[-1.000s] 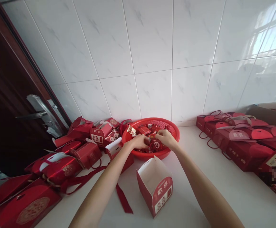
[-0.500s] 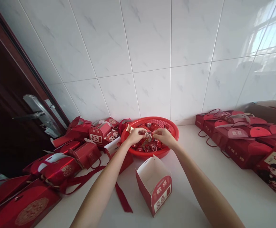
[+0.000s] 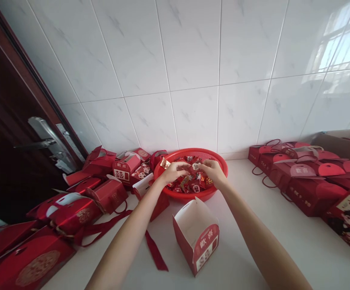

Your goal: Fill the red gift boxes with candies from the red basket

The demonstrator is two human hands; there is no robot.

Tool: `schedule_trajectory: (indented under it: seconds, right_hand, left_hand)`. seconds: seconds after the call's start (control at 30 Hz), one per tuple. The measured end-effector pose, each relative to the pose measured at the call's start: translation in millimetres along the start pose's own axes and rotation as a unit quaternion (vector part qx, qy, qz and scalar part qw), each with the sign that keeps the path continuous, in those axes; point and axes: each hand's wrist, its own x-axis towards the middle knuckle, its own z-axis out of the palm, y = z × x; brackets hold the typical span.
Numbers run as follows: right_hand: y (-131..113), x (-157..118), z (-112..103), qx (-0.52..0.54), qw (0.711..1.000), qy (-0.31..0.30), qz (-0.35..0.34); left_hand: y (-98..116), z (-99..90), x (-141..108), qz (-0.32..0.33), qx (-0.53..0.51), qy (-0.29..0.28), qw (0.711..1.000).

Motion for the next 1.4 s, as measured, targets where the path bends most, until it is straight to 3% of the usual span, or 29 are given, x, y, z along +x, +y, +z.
schedule_trajectory:
  seconds: [0.13,0.3,0.63,0.83,1.13,1.4]
  right_hand:
    - [0,3,-1,0.071,0.996,0.053,0.010]
    - [-7,-2,0,0.127,0.989,0.075,0.020]
    - [-11,-4,1,0.157,0.984,0.083,0.023]
    - [-10,-4,2,0.150,0.985,0.079,0.024]
    - [-10,-4,3,0.129,0.989,0.074,0.011]
    - [-11,-5,4,0.122,0.990,0.065,0.007]
  left_hand:
    - [-10,1.3,4,-0.047,0.098,-0.030,0.994]
    - [-13,4.6,3,-0.090,0.170,-0.063,0.979]
    - [-19,-3.8,8,-0.177,0.237,0.067,0.953]
    - [-24,-0.3,8,-0.203,0.201,-0.004,0.958]
    - [-25,3.2,7,-0.126,0.112,-0.036,0.985]
    - [-16,-1.2,10,0.010,-0.002,0.081,0.997]
